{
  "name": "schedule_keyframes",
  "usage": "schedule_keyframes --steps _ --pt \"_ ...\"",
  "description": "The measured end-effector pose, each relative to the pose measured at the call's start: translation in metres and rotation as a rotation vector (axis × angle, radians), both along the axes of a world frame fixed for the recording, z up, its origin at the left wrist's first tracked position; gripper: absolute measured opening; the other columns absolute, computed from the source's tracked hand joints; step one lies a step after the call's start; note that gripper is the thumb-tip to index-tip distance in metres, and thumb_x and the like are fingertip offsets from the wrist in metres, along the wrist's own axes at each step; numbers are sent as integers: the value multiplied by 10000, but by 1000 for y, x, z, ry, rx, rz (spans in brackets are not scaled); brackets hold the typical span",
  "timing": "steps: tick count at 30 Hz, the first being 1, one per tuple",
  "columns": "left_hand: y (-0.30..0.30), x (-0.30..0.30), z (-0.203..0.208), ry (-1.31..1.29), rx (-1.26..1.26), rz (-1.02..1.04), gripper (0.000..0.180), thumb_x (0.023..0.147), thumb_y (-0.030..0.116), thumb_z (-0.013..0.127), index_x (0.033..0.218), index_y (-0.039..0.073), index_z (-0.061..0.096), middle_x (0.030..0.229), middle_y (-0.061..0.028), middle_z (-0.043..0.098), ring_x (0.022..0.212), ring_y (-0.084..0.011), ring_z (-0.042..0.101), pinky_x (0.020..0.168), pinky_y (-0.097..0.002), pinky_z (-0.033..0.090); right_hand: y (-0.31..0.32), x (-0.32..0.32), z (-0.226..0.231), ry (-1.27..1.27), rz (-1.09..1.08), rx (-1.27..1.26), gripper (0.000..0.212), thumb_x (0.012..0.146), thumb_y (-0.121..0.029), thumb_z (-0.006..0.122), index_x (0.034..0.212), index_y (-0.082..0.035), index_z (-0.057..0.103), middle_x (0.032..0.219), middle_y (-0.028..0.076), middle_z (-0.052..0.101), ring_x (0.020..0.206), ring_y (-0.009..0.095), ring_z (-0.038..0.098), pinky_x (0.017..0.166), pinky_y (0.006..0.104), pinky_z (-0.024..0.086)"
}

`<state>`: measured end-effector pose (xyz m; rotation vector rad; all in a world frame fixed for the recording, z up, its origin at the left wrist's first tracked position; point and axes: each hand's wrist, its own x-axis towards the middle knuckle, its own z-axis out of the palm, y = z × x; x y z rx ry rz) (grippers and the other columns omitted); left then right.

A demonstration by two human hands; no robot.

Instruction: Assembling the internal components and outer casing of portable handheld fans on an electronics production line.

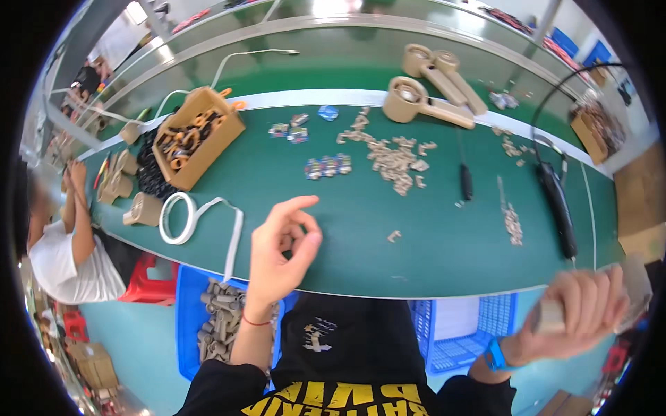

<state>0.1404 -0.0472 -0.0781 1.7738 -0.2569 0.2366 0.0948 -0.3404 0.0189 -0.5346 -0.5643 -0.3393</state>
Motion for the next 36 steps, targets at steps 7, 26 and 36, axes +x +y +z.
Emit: schedule_keyframes --steps 7,26,36 --pt "4 -5 2 97 -27 88 416 787 -84 584 1188 22 580 804 11 592 613 -11 445 514 -165 356 30 20 -40 -278 -651 -1605 234 646 -147 827 639 -114 595 546 8 498 470 190 500 423 299 347" --pt "1 -4 -5 34 76 77 334 862 -43 544 1190 14 563 843 8 549 661 -18 434 553 -165 305 41 3 -91 527 508 -50 658 945 -613 390 1289 -55 436 673 -12 393 508 89 384 464 224 335" --pt "2 0 -1 43 53 54 299 778 -105 594 1048 10 650 781 -3 573 568 -31 402 487 -179 304 -39 -14 13 -592 46 -1039 64 830 -56 649 795 -105 626 700 25 606 604 132 604 546 269 491"
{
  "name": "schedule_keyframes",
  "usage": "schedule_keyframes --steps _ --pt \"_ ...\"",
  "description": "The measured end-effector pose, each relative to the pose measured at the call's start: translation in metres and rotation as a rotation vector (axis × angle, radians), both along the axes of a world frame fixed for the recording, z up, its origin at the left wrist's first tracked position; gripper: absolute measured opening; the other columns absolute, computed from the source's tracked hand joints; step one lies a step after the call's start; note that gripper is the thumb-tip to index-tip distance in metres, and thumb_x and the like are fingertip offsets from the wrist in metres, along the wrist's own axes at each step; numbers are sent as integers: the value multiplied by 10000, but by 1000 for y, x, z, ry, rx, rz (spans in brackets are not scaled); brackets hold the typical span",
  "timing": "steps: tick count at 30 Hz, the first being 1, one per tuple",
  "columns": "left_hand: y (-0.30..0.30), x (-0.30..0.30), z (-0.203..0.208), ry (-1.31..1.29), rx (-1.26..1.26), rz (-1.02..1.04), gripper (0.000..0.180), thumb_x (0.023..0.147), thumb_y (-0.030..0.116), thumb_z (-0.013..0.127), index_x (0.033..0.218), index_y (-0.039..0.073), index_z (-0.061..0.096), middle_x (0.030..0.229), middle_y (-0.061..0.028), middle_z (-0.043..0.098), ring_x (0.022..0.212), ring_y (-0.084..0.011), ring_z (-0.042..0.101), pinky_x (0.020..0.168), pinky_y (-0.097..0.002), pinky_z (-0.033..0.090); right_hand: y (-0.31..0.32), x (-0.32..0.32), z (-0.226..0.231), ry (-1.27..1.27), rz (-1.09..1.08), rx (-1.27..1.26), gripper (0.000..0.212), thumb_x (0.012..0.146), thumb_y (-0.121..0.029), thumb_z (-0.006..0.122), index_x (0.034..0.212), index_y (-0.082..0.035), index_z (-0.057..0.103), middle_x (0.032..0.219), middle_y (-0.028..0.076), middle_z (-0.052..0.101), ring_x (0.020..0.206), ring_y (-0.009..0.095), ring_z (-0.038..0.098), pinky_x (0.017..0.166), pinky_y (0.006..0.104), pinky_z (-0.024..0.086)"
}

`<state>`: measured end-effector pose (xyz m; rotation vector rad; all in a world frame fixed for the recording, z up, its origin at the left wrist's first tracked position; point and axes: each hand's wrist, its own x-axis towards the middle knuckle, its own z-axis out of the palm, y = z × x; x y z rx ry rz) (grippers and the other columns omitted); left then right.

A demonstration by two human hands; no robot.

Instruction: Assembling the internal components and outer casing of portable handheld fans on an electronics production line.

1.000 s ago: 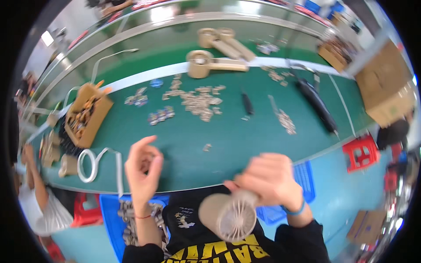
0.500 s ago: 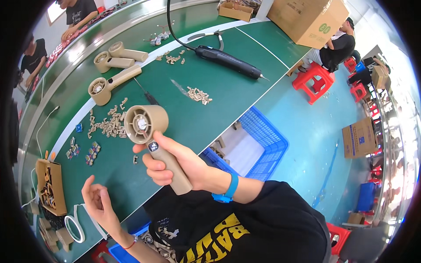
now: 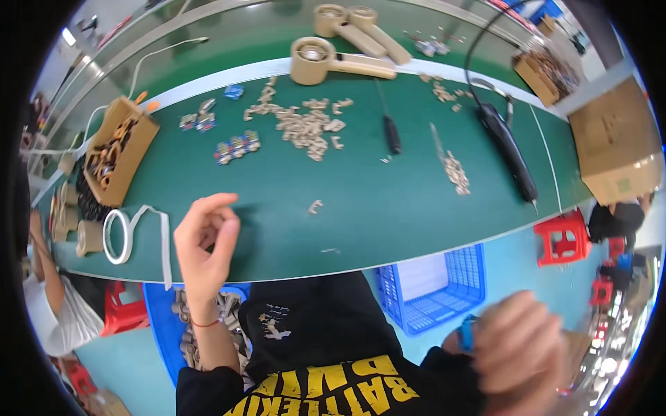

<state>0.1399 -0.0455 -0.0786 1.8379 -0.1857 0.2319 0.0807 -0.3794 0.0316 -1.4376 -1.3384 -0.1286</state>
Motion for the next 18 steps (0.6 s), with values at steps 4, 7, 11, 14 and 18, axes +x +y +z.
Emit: schedule_keyframes --steps 4,7,11,14,18 --pt "4 -3 1 -25 13 -6 301 773 -91 611 1045 29 653 778 -13 580 537 -48 400 471 -193 303 -29 -14 3 42 -152 -224 48 909 -152 574 904 -104 572 684 53 555 695 167 597 654 310 505" --pt "7 -3 1 -38 82 23 298 759 -70 630 1033 44 655 772 -12 588 526 -65 405 469 -215 312 -40 -14 -1 48 -261 -371 122 968 -224 517 985 -104 531 672 74 516 763 193 591 735 341 515" --pt "4 0 5 -38 72 -35 284 760 -52 636 1021 60 655 769 -9 592 515 -86 406 479 -232 333 -5 -8 -8 354 -150 705 412 884 -493 615 919 -94 514 592 -5 490 556 113 539 639 243 457" --pt "7 -1 4 -51 49 -44 279 763 -34 642 1023 68 655 771 -8 597 507 -95 405 474 -237 337 -6 3 -4 332 -175 920 464 848 -532 639 878 -82 532 575 -30 492 469 119 490 557 236 434" --pt "6 0 6 -91 54 -58 282 760 -102 586 1012 4 655 768 -10 574 549 -30 403 476 -189 270 30 21 -60 -18 -219 -104 290 924 -308 572 745 -83 616 647 14 534 501 146 515 457 242 395"
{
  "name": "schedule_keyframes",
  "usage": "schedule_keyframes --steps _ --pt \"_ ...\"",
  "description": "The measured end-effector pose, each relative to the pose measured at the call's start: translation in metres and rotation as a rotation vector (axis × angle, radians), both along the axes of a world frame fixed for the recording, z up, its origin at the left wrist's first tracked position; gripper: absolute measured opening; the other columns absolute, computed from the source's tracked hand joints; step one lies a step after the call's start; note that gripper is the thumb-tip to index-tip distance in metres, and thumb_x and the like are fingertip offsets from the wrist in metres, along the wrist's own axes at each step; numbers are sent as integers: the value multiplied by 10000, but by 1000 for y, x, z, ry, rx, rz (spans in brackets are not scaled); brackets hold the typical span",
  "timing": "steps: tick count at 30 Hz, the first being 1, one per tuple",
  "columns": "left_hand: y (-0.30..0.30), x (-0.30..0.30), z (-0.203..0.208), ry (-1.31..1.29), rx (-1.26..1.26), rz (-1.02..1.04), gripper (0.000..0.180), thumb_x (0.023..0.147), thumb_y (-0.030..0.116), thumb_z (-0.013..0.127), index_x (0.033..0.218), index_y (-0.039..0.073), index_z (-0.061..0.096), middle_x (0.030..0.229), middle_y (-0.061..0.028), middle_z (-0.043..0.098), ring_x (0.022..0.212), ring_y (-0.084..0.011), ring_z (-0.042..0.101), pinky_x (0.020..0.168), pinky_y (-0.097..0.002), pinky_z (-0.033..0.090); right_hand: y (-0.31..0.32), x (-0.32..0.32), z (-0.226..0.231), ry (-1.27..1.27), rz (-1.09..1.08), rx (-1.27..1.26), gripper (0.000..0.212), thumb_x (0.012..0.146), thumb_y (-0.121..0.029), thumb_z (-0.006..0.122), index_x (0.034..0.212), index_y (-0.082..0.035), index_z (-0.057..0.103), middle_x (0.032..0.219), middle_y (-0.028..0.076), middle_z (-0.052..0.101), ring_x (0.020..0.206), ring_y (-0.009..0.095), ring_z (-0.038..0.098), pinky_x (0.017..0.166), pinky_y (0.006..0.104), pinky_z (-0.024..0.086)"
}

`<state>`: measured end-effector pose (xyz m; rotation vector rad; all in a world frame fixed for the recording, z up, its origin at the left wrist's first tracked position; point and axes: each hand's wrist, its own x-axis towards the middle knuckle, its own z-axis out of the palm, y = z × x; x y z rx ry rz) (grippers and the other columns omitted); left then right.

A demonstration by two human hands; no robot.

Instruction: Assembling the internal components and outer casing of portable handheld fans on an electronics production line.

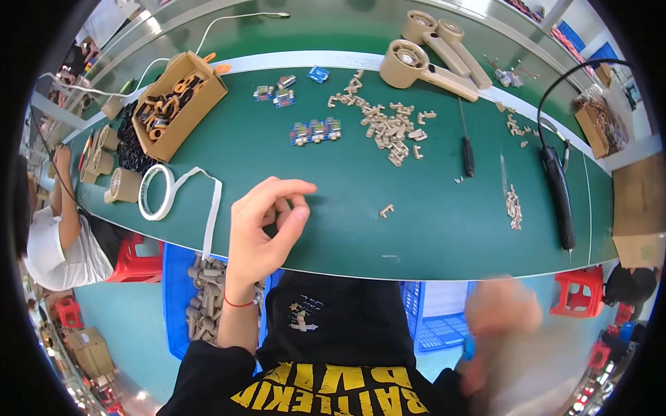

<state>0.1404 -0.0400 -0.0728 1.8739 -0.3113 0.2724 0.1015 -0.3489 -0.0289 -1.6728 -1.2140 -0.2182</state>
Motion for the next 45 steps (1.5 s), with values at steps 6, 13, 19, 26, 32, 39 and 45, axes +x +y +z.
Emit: schedule_keyframes --steps 6,13,19,26,32,39,45 --pt "-2 -2 -1 17 -14 -3 285 760 -97 602 1016 18 655 760 -13 572 553 -50 415 484 -201 295 34 14 -24 1449 223 1215 564 1004 -418 362 1403 -23 303 726 27 387 533 122 386 484 276 362" --pt "-4 -2 -6 27 -24 62 286 737 -102 603 994 11 657 744 -4 560 564 -42 406 481 -205 252 41 22 -43 1488 505 1330 666 970 -322 405 1501 -16 144 877 64 453 611 142 445 545 291 412" --pt "-5 -1 -10 15 -11 68 256 743 -78 597 975 14 656 731 -1 553 562 -46 408 479 -210 244 23 10 -40 1419 453 1325 644 1012 -345 373 1487 16 130 843 37 427 554 110 416 517 254 395" --pt "-5 -2 -4 19 28 51 260 733 -89 601 965 11 662 727 -14 562 550 -55 420 472 -220 255 -111 36 -1 1033 -321 951 553 1018 -342 394 1423 11 265 795 20 413 524 63 377 430 207 337" --pt "-5 -4 1 -17 16 32 237 771 -93 578 974 7 649 721 4 546 554 -25 402 464 -196 235 -320 104 -8 571 -1433 -9 410 920 -433 611 1016 -35 591 811 5 542 626 50 483 538 207 404" --pt "-10 -2 2 36 35 21 239 757 -91 609 968 9 661 744 -26 561 561 -75 437 498 -218 338 -446 121 -53 449 -1526 -519 478 938 -468 567 1063 -16 662 835 -9 608 754 79 519 685 261 435" --pt "-9 -5 3 39 73 111 238 746 -100 594 950 3 660 725 -16 540 549 -63 416 476 -211 272 -409 144 -32 556 -1455 -718 546 917 -499 571 1044 27 638 847 80 640 792 187 585 719 310 461"
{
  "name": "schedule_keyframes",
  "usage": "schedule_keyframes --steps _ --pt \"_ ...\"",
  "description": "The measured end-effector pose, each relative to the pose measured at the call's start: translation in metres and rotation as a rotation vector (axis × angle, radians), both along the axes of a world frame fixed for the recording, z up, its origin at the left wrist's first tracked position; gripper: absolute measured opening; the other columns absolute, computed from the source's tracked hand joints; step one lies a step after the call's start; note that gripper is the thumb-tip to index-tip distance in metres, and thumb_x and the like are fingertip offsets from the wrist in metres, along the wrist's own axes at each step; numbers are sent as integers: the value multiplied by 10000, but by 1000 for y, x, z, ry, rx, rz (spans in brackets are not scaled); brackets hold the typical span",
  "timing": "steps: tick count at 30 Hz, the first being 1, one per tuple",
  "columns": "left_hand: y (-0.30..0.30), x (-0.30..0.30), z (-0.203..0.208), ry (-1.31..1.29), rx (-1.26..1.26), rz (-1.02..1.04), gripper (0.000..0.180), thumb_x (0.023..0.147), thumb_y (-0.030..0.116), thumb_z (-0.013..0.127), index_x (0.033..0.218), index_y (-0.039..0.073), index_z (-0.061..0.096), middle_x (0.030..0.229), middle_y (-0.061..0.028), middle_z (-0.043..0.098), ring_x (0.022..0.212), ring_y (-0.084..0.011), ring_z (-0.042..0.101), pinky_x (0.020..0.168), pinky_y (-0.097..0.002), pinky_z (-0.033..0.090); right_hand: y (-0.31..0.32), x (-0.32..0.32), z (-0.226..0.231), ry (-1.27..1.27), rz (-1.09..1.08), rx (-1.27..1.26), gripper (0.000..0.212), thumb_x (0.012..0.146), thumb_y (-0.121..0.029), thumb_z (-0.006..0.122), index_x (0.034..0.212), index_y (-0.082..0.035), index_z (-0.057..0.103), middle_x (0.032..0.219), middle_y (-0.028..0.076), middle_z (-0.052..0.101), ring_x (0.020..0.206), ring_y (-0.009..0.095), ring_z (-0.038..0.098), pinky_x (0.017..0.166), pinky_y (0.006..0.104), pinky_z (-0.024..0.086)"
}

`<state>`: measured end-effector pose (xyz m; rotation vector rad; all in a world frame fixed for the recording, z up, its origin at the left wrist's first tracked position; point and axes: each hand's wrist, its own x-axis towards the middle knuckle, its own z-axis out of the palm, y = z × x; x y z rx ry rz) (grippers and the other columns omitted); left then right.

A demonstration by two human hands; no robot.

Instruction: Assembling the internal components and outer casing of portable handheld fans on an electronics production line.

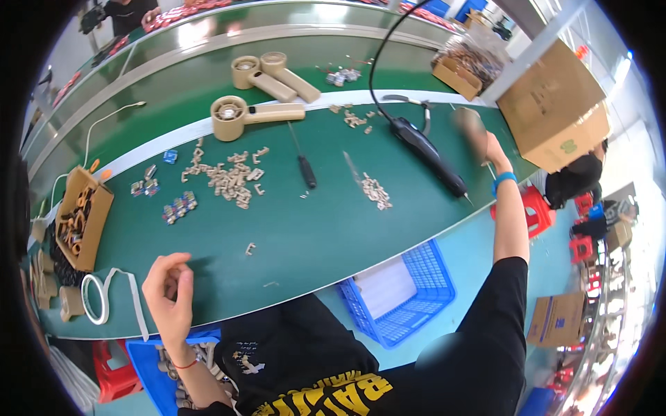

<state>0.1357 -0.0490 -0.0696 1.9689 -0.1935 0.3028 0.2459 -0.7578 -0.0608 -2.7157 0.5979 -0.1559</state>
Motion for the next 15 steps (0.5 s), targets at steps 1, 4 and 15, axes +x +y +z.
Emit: schedule_keyframes --steps 1,4,15 --pt "0 2 -4 -11 11 -6 232 748 -99 591 946 3 660 721 -16 538 548 -61 418 474 -211 263 -10 -5 5 0 -24 -13 546 917 -499 571 1044 27 638 847 80 640 792 187 585 719 310 461" --pt "-5 8 -1 -8 -39 -45 233 746 -102 593 942 5 661 717 -19 541 547 -65 421 476 -211 268 31 -9 7 -481 -151 -684 448 864 -357 634 1112 14 607 1011 205 638 935 354 601 831 391 478" --pt "9 4 -3 -144 5 -102 192 772 -4 643 950 54 687 669 -57 556 530 -133 490 497 -263 395 426 52 43 -567 1038 -389 459 816 -199 700 1217 -26 557 1168 174 572 1096 358 510 945 429 421"
